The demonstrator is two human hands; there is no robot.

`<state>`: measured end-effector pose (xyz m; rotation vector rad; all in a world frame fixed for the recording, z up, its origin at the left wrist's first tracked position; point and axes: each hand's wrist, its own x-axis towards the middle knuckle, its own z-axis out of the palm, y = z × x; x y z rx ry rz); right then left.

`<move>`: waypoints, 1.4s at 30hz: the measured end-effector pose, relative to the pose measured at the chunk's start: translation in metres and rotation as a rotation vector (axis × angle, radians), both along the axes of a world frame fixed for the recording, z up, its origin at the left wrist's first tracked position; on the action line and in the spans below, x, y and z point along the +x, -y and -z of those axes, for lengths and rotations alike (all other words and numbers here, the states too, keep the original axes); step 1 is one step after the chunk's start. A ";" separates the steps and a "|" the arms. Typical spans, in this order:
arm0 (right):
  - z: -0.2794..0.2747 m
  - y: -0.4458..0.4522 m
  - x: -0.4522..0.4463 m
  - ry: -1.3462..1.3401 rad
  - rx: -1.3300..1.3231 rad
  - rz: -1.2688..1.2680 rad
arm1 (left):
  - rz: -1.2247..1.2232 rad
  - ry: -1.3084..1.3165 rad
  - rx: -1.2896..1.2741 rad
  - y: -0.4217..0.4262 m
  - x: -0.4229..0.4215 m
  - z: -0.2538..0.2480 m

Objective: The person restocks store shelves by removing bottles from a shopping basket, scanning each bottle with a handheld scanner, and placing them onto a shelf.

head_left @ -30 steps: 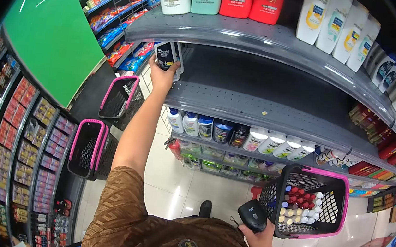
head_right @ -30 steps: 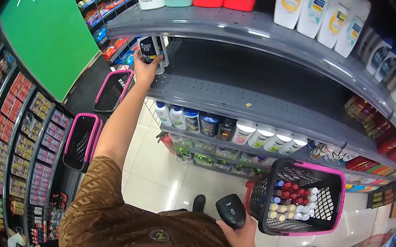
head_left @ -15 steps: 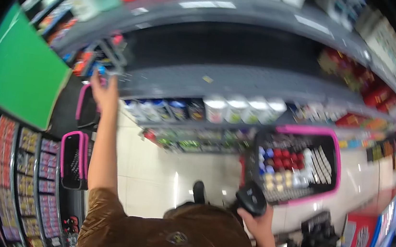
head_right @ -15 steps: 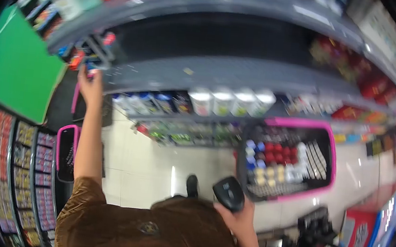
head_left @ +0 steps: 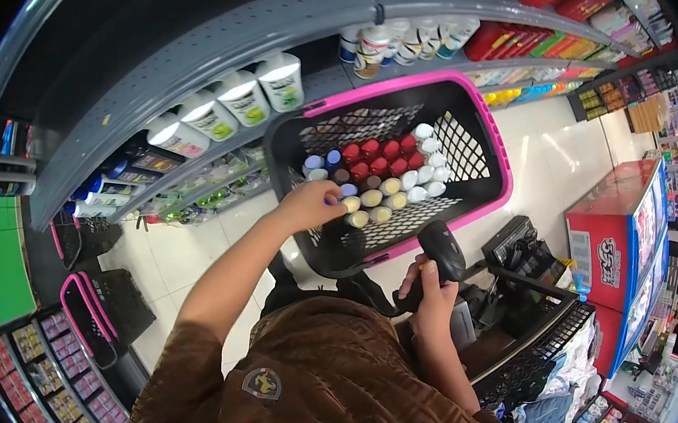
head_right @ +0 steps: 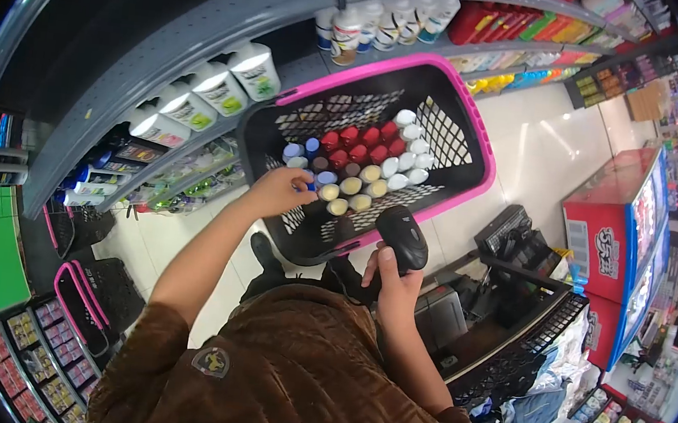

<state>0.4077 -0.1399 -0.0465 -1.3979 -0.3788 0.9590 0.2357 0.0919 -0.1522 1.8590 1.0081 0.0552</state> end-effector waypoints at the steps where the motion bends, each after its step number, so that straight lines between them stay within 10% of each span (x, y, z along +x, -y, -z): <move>1: 0.004 0.004 0.009 -0.022 -0.012 -0.020 | 0.056 -0.175 -0.020 -0.007 0.024 0.009; 7: 0.014 0.015 0.057 -0.071 -0.060 -0.051 | 0.281 -0.798 0.060 -0.019 0.091 0.117; 14: 0.023 0.016 0.094 -0.102 -0.140 -0.011 | 0.235 -0.913 0.211 -0.003 0.082 0.187; 23: 0.024 -0.003 0.110 -0.113 -0.057 -0.105 | 0.341 -0.954 0.224 -0.005 0.075 0.138; 26: 0.015 -0.014 0.111 -0.142 -0.023 -0.142 | 0.345 -0.874 0.211 -0.006 0.072 0.020; 28: 0.010 -0.020 0.110 -0.157 0.023 -0.191 | 0.261 -0.630 0.458 0.008 0.051 -0.052; 34: 0.000 -0.025 0.110 -0.053 0.052 -0.252 | -0.135 0.208 0.120 0.030 -0.012 -0.217; 37: -0.002 -0.026 0.108 -0.009 0.077 -0.268 | -0.334 0.728 0.048 0.046 -0.019 -0.198; 40: -0.005 -0.024 0.105 0.038 0.094 -0.314 | -0.716 1.420 -0.534 0.070 0.026 -0.118; 42: -0.010 -0.022 0.101 0.051 0.095 -0.298 | -0.919 1.380 -0.959 0.085 0.053 -0.084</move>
